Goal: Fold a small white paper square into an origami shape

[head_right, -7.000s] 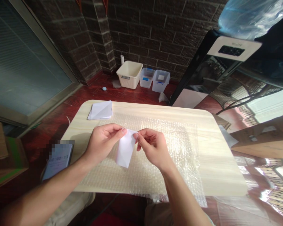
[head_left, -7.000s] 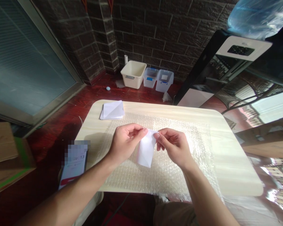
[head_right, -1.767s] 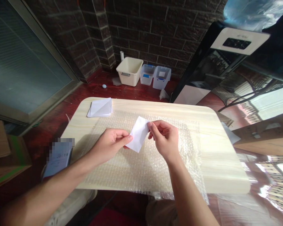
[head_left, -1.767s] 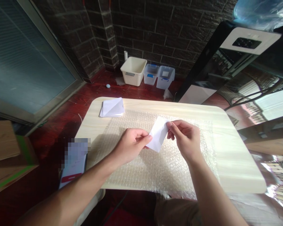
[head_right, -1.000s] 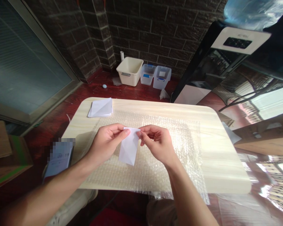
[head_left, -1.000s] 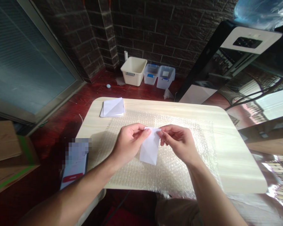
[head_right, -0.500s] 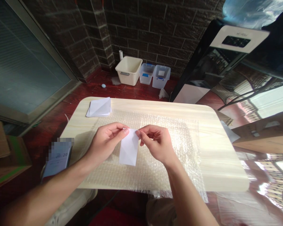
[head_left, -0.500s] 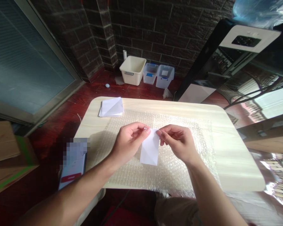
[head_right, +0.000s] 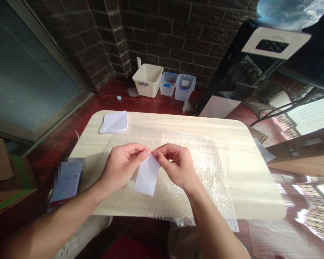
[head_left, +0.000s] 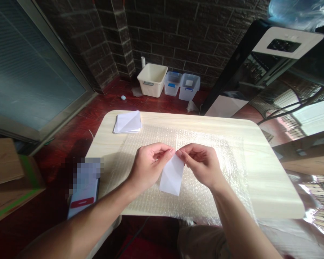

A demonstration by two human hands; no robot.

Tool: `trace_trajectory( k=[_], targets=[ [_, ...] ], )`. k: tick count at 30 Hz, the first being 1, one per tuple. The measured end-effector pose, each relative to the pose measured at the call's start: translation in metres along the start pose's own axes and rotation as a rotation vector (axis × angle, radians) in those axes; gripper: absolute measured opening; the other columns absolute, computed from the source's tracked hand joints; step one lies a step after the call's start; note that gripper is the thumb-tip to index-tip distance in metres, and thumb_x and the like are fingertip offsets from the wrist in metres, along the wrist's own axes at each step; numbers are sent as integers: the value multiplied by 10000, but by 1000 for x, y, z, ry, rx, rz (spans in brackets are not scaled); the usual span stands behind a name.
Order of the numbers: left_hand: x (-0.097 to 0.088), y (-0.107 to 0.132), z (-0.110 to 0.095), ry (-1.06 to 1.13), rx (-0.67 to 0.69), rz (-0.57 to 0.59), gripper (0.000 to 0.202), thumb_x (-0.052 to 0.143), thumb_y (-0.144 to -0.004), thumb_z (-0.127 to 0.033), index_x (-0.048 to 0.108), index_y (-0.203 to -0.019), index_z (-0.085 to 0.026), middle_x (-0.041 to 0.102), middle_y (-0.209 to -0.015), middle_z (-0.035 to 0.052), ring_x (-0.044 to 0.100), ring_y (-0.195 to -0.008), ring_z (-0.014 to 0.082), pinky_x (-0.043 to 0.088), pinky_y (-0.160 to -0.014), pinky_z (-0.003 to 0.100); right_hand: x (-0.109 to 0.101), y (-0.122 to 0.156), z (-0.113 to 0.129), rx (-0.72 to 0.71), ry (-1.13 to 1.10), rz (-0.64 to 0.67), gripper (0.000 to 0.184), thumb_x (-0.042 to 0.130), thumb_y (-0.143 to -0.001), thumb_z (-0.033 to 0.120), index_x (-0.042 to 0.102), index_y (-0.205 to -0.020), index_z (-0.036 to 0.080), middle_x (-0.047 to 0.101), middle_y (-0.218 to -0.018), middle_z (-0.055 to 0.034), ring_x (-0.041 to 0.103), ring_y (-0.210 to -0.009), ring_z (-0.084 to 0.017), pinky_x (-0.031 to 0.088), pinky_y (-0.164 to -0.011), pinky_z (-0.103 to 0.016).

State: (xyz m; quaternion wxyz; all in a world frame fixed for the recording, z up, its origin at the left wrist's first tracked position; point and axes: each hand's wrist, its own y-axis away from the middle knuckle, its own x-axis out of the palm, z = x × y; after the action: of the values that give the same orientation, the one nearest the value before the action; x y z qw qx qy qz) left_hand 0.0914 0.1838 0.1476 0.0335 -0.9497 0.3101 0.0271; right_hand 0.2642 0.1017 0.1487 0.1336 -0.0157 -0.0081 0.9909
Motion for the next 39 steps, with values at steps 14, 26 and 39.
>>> trace_trajectory(
  k=[14, 26, 39],
  targets=[
    [-2, 1, -3, -21, 13, -32, 240, 732, -969, -391, 815, -927, -169, 811, -887, 61, 729, -767, 184, 534, -672, 256, 0, 0, 1, 6, -18, -5, 258, 853, -881, 409, 781, -818, 170, 706, -653, -28, 587, -570, -124, 453, -519, -253],
    [-1, 0, 1, -73, -93, 16, 396, 655, -995, -487, 735, -797, -154, 736, -753, 51, 612, -633, 154, 412, -549, 257, -3, -2, 0, -8, -2, -85, 256, 828, -903, 414, 804, -820, 173, 724, -656, -41, 619, -577, -136, 493, -520, -268],
    [2, 0, 4, -2, -149, 93, 372, 634, -990, -456, 709, -782, -157, 582, -659, 6, 498, -592, 132, 334, -523, 253, -1, -4, 2, -54, 16, -167, 251, 832, -890, 412, 800, -797, 181, 715, -650, -41, 613, -569, -144, 505, -519, -285]
  ],
)
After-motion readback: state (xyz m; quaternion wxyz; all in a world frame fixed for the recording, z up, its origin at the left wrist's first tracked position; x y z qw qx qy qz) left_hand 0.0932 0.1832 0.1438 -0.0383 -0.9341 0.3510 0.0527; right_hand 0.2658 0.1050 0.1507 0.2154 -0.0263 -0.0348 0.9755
